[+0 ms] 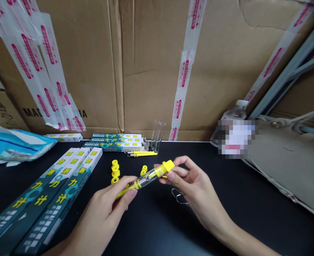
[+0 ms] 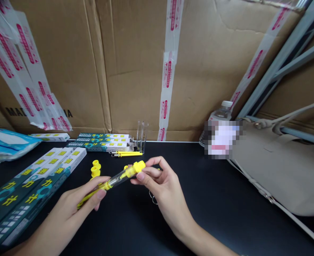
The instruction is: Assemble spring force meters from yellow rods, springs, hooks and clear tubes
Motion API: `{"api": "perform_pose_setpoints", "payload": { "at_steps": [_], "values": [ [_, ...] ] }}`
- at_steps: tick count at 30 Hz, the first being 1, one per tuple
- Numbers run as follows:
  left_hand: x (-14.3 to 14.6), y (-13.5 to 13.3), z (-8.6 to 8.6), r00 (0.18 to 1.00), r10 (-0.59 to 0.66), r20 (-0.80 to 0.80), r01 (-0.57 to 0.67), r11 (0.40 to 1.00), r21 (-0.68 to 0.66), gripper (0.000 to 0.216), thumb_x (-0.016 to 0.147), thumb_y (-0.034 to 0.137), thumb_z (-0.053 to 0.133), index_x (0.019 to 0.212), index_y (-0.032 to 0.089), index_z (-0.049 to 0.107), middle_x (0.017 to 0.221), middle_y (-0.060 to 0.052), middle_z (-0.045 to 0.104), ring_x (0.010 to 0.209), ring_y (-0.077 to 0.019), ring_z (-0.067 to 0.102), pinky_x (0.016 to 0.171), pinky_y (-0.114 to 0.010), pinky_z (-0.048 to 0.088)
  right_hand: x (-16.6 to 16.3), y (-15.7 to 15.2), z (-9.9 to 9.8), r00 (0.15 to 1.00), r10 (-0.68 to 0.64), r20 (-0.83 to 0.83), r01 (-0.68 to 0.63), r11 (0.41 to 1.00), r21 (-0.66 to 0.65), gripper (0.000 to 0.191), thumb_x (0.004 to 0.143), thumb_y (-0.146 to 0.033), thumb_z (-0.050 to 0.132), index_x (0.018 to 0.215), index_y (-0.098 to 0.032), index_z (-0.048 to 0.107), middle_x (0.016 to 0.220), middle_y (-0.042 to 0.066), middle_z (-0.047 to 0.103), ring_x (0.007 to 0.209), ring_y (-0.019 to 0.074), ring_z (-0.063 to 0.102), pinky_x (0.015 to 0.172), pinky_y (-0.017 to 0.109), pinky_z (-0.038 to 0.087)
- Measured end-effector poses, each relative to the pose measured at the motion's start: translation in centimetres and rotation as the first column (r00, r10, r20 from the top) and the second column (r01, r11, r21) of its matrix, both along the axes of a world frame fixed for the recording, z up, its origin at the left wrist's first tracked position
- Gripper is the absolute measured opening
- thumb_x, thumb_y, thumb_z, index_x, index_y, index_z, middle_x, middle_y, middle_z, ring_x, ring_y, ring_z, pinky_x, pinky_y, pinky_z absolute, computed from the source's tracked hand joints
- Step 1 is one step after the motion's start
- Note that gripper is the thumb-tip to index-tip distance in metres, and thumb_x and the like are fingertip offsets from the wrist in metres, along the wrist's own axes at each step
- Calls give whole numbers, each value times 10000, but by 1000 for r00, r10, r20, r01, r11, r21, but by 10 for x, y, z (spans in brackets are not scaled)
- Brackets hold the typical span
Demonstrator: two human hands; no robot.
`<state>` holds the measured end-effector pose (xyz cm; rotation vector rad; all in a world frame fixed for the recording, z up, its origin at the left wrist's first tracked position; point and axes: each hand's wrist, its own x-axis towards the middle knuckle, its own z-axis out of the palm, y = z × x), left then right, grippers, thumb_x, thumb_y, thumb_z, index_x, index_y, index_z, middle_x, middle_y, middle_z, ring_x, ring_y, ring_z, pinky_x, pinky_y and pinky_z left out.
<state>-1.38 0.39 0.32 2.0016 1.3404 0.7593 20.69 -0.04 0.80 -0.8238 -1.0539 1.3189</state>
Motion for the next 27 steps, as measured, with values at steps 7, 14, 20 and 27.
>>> {"api": "perform_pose_setpoints", "payload": {
  "at_steps": [7,14,20,27],
  "values": [
    [-3,1,-6,999,1,39,-3,999,48,354,990,474,455,1193,275,668,966,-1,703,880,-185,662,825,-239,493,0,0,0,999,7,32,-9,999,38,218,830,-295,809,992,-214,687,939,14,799,812,120,743,794,200,581],
    [-2,2,-7,998,20,67,-33,982,188,315,978,418,479,1124,294,729,1022,-25,615,969,-193,644,857,-256,506,0,-1,1,1000,-13,18,12,1000,13,223,826,-289,818,947,-249,634,832,-25,794,777,116,741,782,205,564],
    [-3,2,-7,998,5,58,-15,984,179,314,992,402,469,1174,304,705,1060,-17,632,1019,-185,645,880,-239,506,3,-2,2,994,-29,107,25,999,38,330,830,-324,810,1129,-255,690,877,-2,805,785,124,744,797,204,555],
    [-4,3,-13,998,-11,55,3,991,137,318,996,430,469,1210,320,676,1194,9,691,1198,-199,612,957,-215,495,1,-3,1,999,-20,34,20,1000,24,219,818,-293,822,881,-229,622,897,-3,804,778,127,749,765,207,563]
  ]
}}
